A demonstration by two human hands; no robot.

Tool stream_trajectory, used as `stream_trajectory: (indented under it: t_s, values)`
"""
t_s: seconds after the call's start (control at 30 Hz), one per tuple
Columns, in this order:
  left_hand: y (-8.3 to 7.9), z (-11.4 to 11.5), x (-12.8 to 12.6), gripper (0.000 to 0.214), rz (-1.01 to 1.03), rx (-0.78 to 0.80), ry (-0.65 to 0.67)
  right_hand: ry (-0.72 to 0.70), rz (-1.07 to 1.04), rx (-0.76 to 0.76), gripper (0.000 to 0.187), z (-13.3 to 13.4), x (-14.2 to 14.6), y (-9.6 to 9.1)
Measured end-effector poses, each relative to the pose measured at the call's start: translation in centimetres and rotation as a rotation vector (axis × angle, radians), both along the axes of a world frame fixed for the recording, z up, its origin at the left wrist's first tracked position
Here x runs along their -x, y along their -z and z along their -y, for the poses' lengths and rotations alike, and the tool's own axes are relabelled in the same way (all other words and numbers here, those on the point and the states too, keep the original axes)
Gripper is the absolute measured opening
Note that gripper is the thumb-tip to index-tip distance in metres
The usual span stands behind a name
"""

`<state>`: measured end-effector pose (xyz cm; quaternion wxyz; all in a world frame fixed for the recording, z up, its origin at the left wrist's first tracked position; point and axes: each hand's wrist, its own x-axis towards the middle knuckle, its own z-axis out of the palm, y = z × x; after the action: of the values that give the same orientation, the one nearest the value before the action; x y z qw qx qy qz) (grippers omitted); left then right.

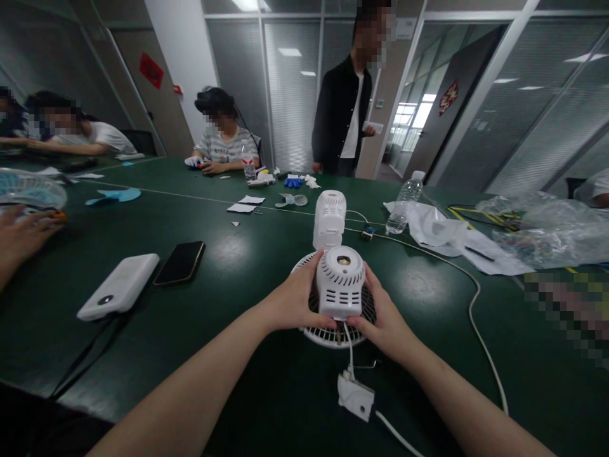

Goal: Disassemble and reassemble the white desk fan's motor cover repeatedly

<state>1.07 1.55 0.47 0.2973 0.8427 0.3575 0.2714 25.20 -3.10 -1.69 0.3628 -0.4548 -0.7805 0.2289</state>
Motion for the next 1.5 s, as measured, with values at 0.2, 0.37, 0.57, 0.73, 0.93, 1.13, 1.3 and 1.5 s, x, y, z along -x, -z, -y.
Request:
stream_trajectory:
  t_s: [0.2, 0.37, 0.57, 0.73, 0.93, 1.13, 1.3, 1.5]
  values:
    - [-0.1, -0.1, -0.2, 0.130, 0.063, 0.030, 0.038, 0.006, 0.049, 0.040, 0.100, -0.2, -0.3, -0.3]
    - [0.4, -0.6, 0.5, 0.132, 0.046, 0.045, 0.110, -0.061, 0.009, 0.087, 0.099, -0.6, -0.8, -0.7]
    - [0.6, -0.8, 0.9, 0.131, -0.004, 0.084, 0.107, -0.088, -0.074, 0.126, 0.097, -0.5, -0.9, -1.0]
    - [0.7, -0.8, 0.6, 0.133, 0.005, 0.035, 0.113, -0.083, -0.061, 0.139, 0.094, -0.5, -0.9, -1.3]
    - [0.8, -0.9, 0.8, 0.137, -0.054, 0.005, 0.106, -0.048, 0.134, 0.120, 0.105, -0.2, -1.2, -1.6]
    - [0.7, -0.9, 1.3, 0.142, -0.104, 0.021, 0.079, -0.038, 0.243, 0.159, 0.113, 0.4, -1.6, -1.5]
    - [0.1, -1.6, 1.8, 0.123, -0.158, -0.071, 0.089, -0.081, 0.151, 0.188, 0.105, 0.6, -1.7, -2.6]
    - [-1.2, -1.9, 2.9, 0.090, -0.289, -0.120, 0.000, 0.028, 0.060, 0.117, 0.075, 1.0, -1.3, -4.1]
